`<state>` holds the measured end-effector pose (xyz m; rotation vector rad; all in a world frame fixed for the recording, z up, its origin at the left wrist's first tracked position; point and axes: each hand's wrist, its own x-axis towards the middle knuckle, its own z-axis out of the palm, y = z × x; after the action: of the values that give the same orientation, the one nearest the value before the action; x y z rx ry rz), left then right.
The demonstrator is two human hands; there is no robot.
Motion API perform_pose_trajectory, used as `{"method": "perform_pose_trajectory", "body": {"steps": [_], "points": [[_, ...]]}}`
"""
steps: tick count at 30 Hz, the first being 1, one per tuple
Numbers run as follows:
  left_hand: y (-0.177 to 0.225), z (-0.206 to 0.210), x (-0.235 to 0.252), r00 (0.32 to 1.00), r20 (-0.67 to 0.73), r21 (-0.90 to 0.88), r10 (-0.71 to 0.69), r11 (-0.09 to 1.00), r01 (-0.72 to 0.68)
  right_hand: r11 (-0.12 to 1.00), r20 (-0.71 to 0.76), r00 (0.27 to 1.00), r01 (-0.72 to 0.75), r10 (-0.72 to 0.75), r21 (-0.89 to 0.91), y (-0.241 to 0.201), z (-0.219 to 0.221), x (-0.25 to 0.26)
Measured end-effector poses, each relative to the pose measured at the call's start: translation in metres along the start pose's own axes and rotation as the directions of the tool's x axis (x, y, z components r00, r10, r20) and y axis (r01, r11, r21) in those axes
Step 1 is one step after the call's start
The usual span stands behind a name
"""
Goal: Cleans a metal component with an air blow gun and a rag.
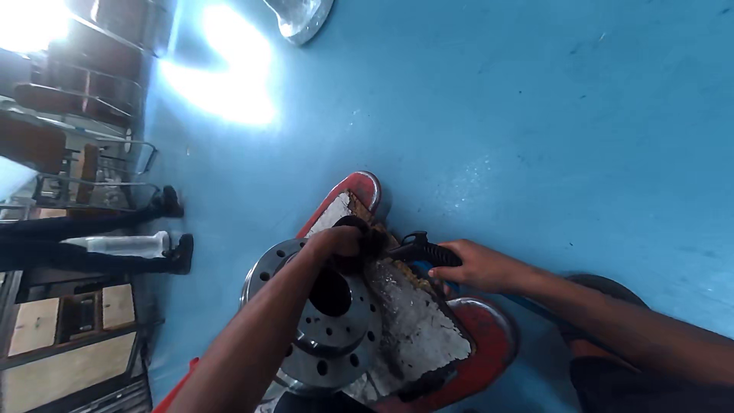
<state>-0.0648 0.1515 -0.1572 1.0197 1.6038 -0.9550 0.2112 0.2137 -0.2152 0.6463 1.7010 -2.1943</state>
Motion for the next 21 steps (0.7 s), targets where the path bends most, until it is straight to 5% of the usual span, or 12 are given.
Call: {"method": "perform_pose_trajectory", "body": {"steps": [4, 9, 14, 21], "points": [[-0.010, -0.012, -0.003, 0.981, -0.193, -0.112, 0.028, 0.992, -0.051, 1.000, 0.023, 1.000, 0.017, -0.017, -0.019, -0.007, -0.005, -0.009], [-0.027, -0.034, -0.021, 0.920, -0.390, -0.138, 0.031, 0.986, -0.092, 0.980, 0.026, 0.997, 0.066, -0.072, 0.186, -0.019, -0.003, -0.009], [-0.052, -0.045, -0.030, 0.956, -0.286, 0.000, 0.071, 0.997, -0.074, 0.957, 0.016, 0.994, 0.102, -0.111, 0.270, -0.018, 0.009, 0.028], [-0.073, -0.016, -0.022, 0.990, -0.142, -0.136, 0.015, 0.990, -0.035, 0.957, 0.108, 0.994, -0.021, -0.011, 0.288, -0.016, 0.009, 0.042]]}}
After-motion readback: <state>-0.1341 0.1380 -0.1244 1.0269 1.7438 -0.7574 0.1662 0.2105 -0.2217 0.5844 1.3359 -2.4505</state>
